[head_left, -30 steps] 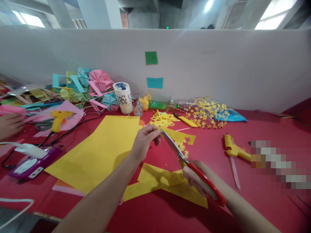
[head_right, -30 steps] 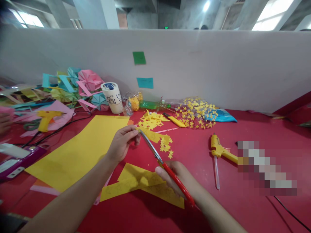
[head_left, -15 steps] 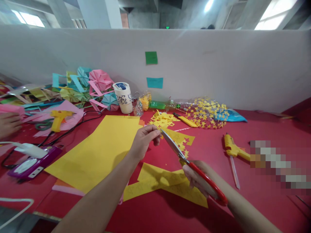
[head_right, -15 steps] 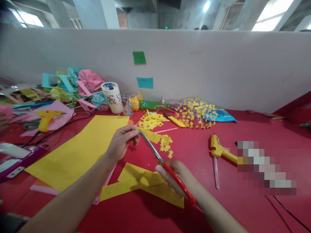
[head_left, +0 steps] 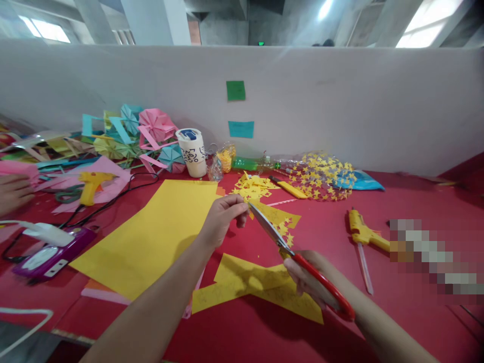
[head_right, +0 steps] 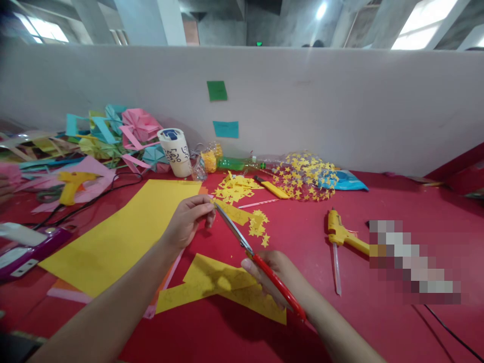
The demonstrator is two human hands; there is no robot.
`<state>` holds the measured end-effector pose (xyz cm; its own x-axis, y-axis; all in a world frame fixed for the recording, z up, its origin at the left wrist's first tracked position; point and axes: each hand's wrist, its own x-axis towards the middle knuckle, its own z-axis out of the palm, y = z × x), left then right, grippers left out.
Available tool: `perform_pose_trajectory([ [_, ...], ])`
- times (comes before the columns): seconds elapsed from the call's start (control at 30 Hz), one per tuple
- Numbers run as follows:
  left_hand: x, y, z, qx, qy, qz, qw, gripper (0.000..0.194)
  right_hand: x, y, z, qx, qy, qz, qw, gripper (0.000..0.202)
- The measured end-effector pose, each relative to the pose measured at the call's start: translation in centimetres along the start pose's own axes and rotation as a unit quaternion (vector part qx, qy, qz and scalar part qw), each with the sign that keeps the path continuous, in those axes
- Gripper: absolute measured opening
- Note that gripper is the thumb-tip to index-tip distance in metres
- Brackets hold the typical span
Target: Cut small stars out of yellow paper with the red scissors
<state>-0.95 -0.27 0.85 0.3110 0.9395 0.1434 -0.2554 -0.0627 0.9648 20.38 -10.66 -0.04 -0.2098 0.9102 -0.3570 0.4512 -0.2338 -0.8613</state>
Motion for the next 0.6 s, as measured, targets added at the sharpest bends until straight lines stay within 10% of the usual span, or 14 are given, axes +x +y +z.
perform_pose_trajectory([
  [0.6,0.05,-0.28,-0.06,0.034,0.004,0.049,0.998,0.017,0.01,0.15,0.08,0.004,-0.007,-0.008,1.000,0.056],
])
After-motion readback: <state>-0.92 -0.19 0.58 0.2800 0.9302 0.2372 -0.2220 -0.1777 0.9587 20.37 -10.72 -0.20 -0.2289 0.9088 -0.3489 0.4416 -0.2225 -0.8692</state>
